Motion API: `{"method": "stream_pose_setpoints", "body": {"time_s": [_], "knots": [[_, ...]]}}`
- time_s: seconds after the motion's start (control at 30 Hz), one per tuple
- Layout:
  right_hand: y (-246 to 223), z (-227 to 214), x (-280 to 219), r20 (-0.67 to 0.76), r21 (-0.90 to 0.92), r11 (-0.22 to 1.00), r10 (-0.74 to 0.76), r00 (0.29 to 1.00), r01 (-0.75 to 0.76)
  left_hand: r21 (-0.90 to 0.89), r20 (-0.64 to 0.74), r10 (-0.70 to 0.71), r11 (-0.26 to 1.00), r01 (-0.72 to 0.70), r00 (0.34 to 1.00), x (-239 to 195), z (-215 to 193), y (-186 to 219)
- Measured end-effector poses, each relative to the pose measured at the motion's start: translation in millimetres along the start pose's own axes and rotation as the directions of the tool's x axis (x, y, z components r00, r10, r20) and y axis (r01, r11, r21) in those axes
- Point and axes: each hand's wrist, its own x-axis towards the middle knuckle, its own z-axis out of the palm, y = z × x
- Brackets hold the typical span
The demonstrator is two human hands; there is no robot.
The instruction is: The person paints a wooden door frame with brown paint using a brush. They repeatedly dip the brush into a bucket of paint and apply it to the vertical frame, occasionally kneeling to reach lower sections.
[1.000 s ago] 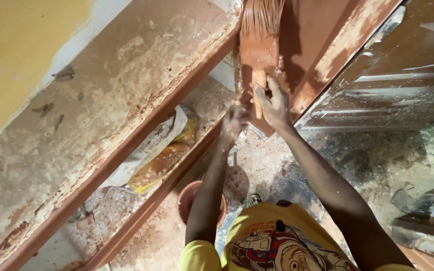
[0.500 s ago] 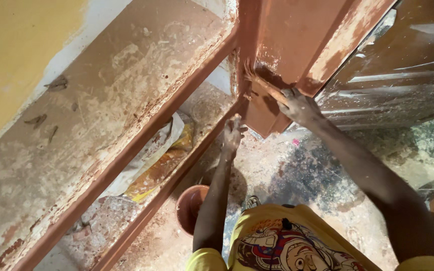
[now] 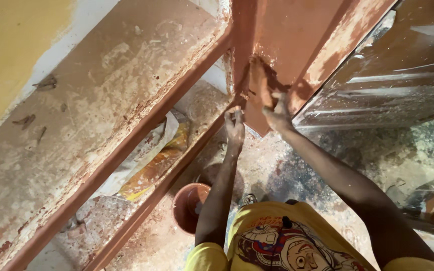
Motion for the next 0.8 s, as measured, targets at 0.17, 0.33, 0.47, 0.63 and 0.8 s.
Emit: {"method": "stream_pose_setpoints", "body": {"time_s": [0.17,0.33,0.47,0.63,0.8], "knots": [[10,-19,13,0.112,0.065,0.997,0.031,0.993,-0.039,-0.008,-0.023,0.024,1.000,-0.025,0.999,-9,1,-12],[7,-22,-4,0.085,0.110,0.994,0.002,0.996,-0.012,-0.078,-0.007,-0.049,0.996,0.048,0.999,-8,27,-24],[16,-5,-10,-0.032,0.286,0.955,-0.073,0.997,0.079,-0.089,0.082,-0.186,0.977,0.193,0.979,-13,38,-21],[15,19,-34,-0.034,0.087,0.980,-0.178,0.983,0.181,0.027,0.207,-0.203,0.979,0.202,0.957,-10,47,1],[-2,-28,-53,0.372,0.361,0.854,-0.501,0.781,0.375,-0.134,0.356,-0.282,0.928,0.347,0.891,-4,32,-20]]}}
